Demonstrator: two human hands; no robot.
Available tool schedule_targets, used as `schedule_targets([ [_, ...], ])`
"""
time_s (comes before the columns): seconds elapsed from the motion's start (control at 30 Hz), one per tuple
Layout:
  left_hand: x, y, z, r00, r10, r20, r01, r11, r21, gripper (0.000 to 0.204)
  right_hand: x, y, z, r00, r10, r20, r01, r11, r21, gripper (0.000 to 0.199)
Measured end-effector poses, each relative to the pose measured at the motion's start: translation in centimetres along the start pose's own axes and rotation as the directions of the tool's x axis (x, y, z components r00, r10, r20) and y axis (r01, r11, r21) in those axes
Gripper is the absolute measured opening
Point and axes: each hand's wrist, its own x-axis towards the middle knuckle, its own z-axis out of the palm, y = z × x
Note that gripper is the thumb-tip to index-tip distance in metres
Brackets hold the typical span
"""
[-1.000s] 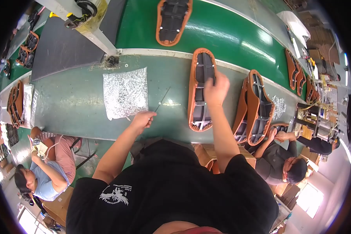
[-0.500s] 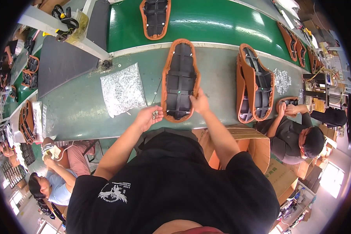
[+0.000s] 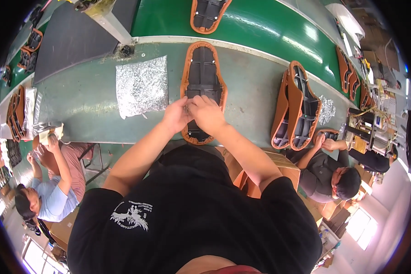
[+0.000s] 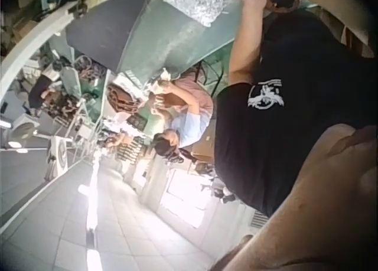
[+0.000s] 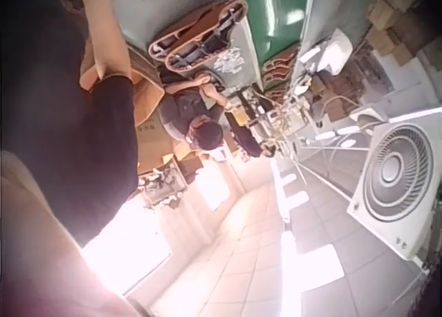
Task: Insert small metal pins or screws into the underside of seat covers and place the completed components into a cardboard box.
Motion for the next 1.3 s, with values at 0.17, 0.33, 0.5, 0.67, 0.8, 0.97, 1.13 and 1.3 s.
schedule_targets([
  [0.17,0.8,2.3,0.6,0.998,0.053,0.029,-0.052,0.998,-0.027,0.031,3.6,1.4,0.6,0.996,-0.069,-0.052,0.076,0.987,0.142,0.012],
  [0.33,1.6,4.1,-1.5,0.987,0.160,0.029,-0.160,0.987,-0.019,0.028,8.6,3.9,0.3,0.962,0.268,-0.057,-0.201,0.831,0.519,0.008],
  [0.5,1.8,4.3,-2.1,0.994,0.086,0.070,-0.097,0.981,0.167,0.025,13.7,12.9,4.1,0.891,0.434,0.130,-0.434,0.734,0.522,0.011],
  [0.67,1.2,3.6,-3.2,0.997,0.066,0.046,-0.073,0.979,0.188,0.024,16.4,13.7,5.5,0.915,0.384,0.120,-0.402,0.867,0.293,0.013],
  [0.8,1.1,3.2,-3.5,0.999,0.049,0.006,-0.049,0.978,0.204,0.024,17.3,14.0,6.1,0.962,0.260,0.085,-0.271,0.949,0.160,0.012],
  [0.97,1.5,3.3,-3.5,0.998,0.048,0.028,-0.052,0.980,0.193,0.024,17.9,13.9,6.3,0.986,0.163,0.048,-0.167,0.980,0.108,0.012],
  [1.13,1.5,3.0,-4.1,0.998,0.042,0.043,-0.050,0.978,0.203,0.024,18.0,13.4,5.5,0.950,-0.106,0.294,0.177,0.959,-0.224,0.018],
  [1.3,1.6,3.0,-3.8,0.998,0.058,0.029,-0.063,0.979,0.196,0.023,18.8,12.4,5.1,0.916,-0.066,0.395,0.219,0.909,-0.356,0.022],
])
